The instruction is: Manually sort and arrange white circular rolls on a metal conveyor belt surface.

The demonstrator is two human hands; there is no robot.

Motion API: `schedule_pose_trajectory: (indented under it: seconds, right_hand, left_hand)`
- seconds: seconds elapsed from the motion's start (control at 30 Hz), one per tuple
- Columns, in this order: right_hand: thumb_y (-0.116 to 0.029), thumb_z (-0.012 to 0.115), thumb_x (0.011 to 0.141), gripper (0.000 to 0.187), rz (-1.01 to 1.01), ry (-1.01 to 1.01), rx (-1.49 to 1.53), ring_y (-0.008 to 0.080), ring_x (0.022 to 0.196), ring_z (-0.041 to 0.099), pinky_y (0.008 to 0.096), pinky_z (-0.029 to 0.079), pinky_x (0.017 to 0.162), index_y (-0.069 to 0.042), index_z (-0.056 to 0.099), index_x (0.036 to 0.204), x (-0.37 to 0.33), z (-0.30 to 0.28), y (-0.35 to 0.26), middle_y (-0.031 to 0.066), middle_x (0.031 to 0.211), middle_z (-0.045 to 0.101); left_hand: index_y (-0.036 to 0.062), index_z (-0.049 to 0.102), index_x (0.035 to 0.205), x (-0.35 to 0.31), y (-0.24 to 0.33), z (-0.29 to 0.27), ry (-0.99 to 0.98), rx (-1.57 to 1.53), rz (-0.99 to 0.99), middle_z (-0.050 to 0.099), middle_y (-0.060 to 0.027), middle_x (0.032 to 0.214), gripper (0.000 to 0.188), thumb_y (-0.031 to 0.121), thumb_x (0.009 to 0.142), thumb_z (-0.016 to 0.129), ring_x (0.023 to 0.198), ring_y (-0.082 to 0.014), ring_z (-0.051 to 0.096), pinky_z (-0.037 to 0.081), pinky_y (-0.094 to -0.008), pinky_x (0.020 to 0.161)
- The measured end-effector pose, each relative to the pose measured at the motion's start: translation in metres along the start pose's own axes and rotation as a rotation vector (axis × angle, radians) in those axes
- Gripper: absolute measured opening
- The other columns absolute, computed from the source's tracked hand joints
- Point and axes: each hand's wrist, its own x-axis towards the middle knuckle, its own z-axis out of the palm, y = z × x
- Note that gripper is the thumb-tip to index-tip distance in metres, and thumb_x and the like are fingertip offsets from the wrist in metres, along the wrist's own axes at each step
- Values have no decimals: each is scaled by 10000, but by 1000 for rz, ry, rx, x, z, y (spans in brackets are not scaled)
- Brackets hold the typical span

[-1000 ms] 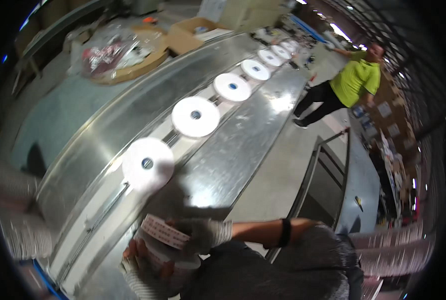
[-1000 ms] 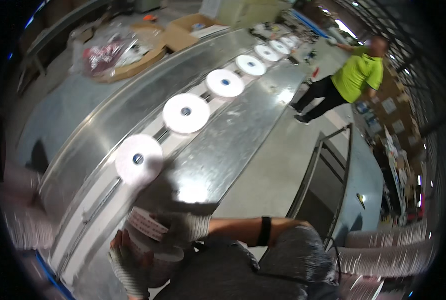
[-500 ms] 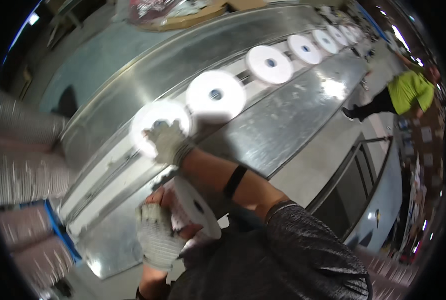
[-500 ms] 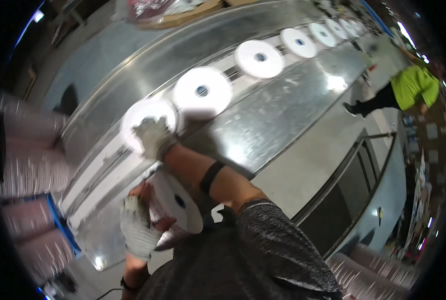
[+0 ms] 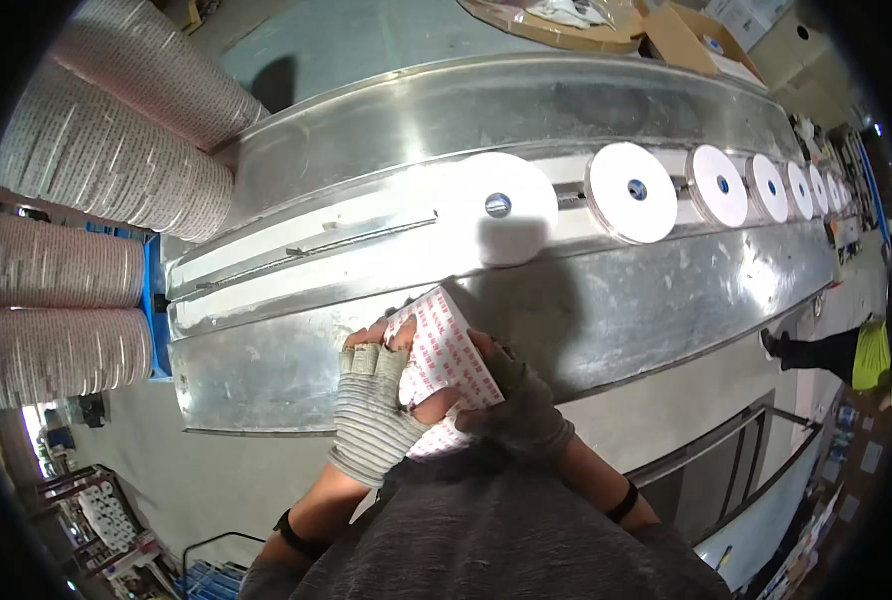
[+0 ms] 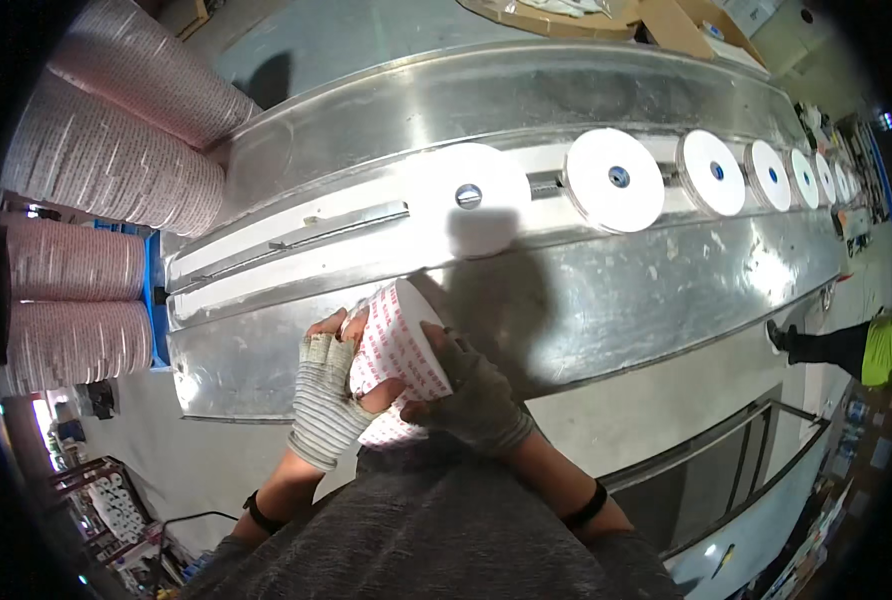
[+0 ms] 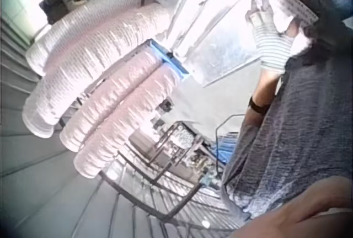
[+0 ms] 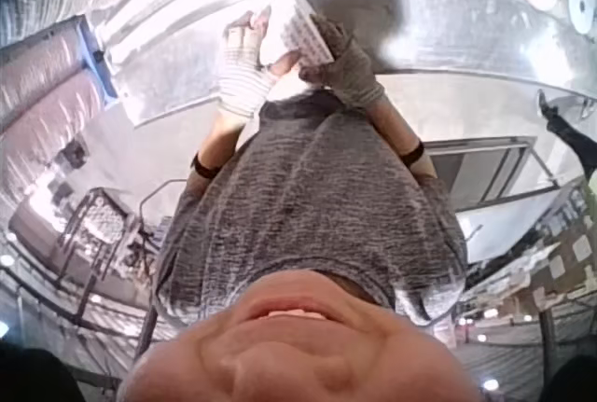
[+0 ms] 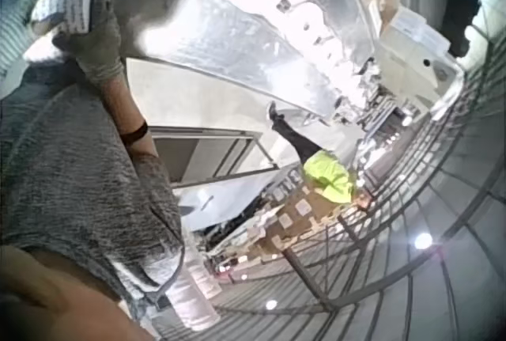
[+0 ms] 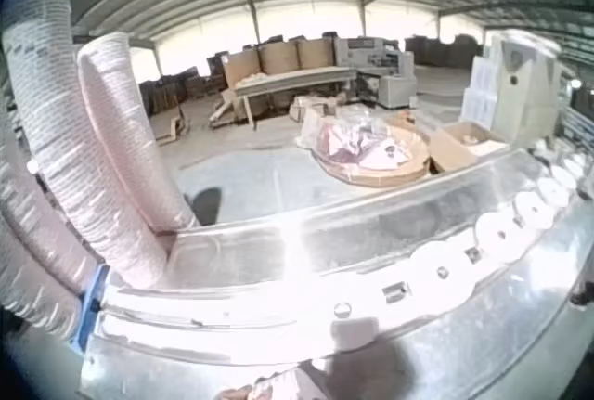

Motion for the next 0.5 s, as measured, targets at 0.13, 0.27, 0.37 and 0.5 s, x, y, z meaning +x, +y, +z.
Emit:
schedule_pose_trajectory:
  seconds: [0.13, 0.27, 0.37, 0.5]
  right_hand:
    - [-331, 754, 768, 801, -148, -300, -507, 335, 1233, 512, 414, 469, 988, -34, 385, 1414, -2, -62, 52, 246, 1339, 476]
    - [-308, 744, 746, 757, 274, 39, 1225, 325, 1249, 495, 394, 412, 1077, 16, 444, 1361, 65, -61, 21, 204, 1327, 506]
    - [-379, 771, 705, 764, -152, -50, 134, 332, 1233, 503, 437, 426, 1024, -65, 493, 1343, 149, -15, 5, 187, 1304, 527]
    - [-287, 772, 739, 656, -137, -343, -1163, 323, 1164, 515, 444, 429, 964, -76, 520, 1306, 198, 20, 27, 165, 1236, 530]
  left_hand:
    - [44, 534, 1291, -2, 2, -8, 9, -105, -14, 493, -220, 1205, 759, 417, 669, 760, 1171, -390, 456, 395, -494, 977]
    - [45, 541, 1289, -8, -6, -4, -14, -137, 37, 477, -206, 1236, 776, 412, 649, 780, 1175, -391, 453, 382, -490, 988]
    - [44, 503, 1329, -11, -11, -2, 13, -186, 39, 392, -208, 1376, 816, 410, 662, 800, 1279, -404, 378, 308, -509, 1075]
    - [5, 174, 1477, -30, -16, 1, 32, -582, -385, 358, -181, 1405, 1052, 284, 703, 830, 1303, -272, 363, 310, -389, 1094]
